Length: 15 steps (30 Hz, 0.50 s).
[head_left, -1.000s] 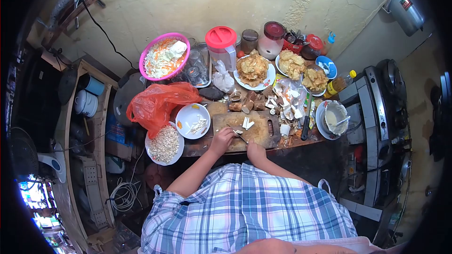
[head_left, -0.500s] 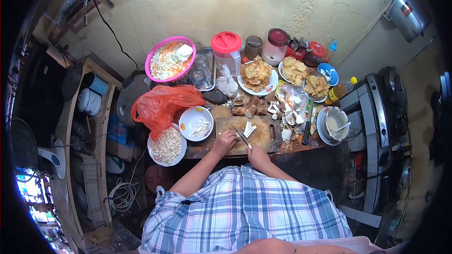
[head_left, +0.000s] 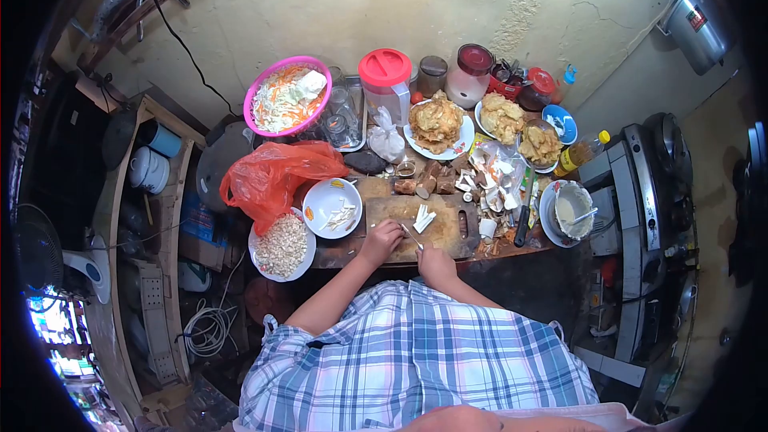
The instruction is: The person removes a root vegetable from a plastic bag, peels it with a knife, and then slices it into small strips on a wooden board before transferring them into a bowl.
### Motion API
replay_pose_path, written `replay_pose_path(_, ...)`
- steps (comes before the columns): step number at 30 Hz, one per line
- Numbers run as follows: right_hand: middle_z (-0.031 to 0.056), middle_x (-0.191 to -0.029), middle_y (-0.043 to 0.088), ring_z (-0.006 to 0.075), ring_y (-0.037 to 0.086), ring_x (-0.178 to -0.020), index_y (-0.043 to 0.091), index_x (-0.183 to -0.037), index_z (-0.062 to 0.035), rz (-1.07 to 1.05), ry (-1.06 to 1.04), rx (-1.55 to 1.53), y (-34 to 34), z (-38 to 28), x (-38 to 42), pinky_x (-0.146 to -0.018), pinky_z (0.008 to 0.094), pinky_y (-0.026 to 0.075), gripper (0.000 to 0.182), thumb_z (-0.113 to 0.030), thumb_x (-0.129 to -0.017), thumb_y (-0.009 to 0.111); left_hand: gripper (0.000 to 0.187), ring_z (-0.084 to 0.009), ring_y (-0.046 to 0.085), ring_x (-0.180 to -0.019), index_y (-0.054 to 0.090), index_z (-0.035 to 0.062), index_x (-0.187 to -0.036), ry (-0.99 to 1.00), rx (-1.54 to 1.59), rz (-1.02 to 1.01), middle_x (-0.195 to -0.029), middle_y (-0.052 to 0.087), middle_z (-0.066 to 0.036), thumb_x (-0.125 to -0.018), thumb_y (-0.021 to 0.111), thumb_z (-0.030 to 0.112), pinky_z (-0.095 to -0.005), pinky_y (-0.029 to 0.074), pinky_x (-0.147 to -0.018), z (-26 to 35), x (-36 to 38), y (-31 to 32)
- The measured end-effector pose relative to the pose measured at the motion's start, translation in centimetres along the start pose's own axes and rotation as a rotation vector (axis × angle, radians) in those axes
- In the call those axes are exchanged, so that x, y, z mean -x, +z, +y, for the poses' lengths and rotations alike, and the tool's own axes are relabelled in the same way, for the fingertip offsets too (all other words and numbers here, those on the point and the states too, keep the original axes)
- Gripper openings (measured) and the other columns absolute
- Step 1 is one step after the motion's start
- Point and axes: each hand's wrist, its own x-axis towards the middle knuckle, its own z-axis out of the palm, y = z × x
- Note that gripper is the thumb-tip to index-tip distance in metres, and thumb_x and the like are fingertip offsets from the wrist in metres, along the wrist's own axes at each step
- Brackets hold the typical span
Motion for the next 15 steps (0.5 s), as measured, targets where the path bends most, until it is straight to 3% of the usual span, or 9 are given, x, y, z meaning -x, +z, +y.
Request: replay_pose_path(15, 0.0269, -0.082, 0.064, 0.0433, 0.063, -0.079, 0.058, -0.094, 0.0025, -0.129, -0.015, -0.023, -1.8, -0.5, -1.1, -0.070, 0.0504, 0.050, 0.032, -0.028, -0.092, 0.049, 0.013, -0.0251, 0.059, -0.088, 0.065, 0.0011, -0.081, -0.022, 0.002, -0.028, -0.087, 0.062, -0.009, -0.069, 0.066, 0.002, -0.0333, 0.050, -0.078, 0.0, 0.0, -0.2)
